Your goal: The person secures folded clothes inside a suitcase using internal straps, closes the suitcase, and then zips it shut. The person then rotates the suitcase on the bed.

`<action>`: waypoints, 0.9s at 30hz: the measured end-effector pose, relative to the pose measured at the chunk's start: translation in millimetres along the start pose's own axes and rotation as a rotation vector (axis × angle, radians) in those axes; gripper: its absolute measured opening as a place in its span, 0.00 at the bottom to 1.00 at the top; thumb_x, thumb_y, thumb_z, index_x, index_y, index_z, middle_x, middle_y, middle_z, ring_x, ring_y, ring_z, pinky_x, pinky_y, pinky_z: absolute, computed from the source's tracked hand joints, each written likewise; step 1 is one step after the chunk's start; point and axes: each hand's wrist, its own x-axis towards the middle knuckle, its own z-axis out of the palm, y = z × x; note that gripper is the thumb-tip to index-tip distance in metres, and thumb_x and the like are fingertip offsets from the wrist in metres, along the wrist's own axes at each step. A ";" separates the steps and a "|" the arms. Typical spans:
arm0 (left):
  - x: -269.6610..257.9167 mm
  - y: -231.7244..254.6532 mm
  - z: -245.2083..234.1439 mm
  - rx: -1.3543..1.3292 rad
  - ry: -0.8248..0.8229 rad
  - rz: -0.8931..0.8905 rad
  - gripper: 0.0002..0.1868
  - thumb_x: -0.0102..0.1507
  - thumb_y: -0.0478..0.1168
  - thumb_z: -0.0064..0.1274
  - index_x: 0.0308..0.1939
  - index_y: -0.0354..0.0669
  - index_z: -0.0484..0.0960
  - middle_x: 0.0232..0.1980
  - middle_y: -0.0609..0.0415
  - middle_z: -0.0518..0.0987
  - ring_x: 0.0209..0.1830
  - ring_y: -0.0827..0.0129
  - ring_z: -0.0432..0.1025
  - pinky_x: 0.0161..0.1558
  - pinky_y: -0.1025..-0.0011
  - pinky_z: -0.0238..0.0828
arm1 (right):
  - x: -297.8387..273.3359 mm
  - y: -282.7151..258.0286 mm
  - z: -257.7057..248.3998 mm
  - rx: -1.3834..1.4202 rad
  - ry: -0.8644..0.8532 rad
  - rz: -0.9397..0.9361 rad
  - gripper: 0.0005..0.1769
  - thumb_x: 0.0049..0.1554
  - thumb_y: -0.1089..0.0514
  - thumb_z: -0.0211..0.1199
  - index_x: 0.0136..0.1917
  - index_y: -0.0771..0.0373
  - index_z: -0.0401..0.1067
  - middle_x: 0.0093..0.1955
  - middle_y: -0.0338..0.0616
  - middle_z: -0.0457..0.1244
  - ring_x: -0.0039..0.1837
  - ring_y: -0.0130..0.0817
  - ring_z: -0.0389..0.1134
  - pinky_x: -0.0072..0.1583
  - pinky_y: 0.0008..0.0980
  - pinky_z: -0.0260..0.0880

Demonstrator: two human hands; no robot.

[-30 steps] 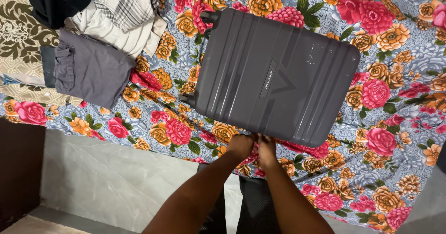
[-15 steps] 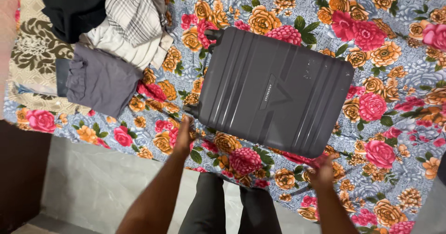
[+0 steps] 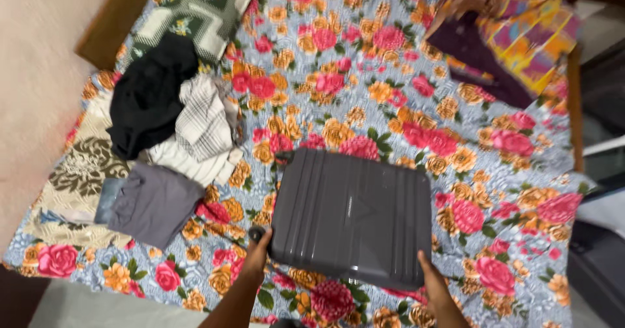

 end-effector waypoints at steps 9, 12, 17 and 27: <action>-108.9 52.7 -30.0 -0.187 -0.118 -0.199 0.37 0.57 0.54 0.60 0.66 0.39 0.74 0.62 0.40 0.81 0.60 0.48 0.77 0.61 0.47 0.75 | -119.5 -21.1 -19.2 -0.068 -0.096 -0.080 0.42 0.56 0.38 0.59 0.78 0.57 0.59 0.70 0.49 0.66 0.61 0.42 0.72 0.57 0.45 0.73; -112.8 66.3 -34.1 0.040 -0.147 -0.046 0.37 0.60 0.59 0.61 0.65 0.36 0.77 0.60 0.41 0.84 0.58 0.53 0.79 0.60 0.59 0.74 | -132.2 -23.9 -20.4 -0.199 -0.097 -0.019 0.43 0.59 0.31 0.53 0.77 0.61 0.62 0.68 0.52 0.68 0.62 0.41 0.73 0.61 0.41 0.72; -125.5 76.1 -16.9 0.099 -0.104 0.113 0.39 0.55 0.57 0.64 0.63 0.35 0.75 0.58 0.37 0.83 0.54 0.49 0.80 0.56 0.54 0.78 | -126.2 -21.4 -3.3 -0.257 -0.130 -0.386 0.46 0.59 0.29 0.55 0.71 0.71 0.71 0.63 0.57 0.72 0.61 0.45 0.73 0.62 0.40 0.72; -85.1 120.8 18.6 0.891 -0.119 0.439 0.62 0.54 0.67 0.66 0.77 0.37 0.50 0.68 0.29 0.69 0.68 0.42 0.69 0.68 0.57 0.67 | -106.9 -70.9 25.0 -0.598 0.157 -0.541 0.47 0.56 0.33 0.64 0.72 0.71 0.60 0.64 0.64 0.67 0.65 0.54 0.71 0.65 0.47 0.70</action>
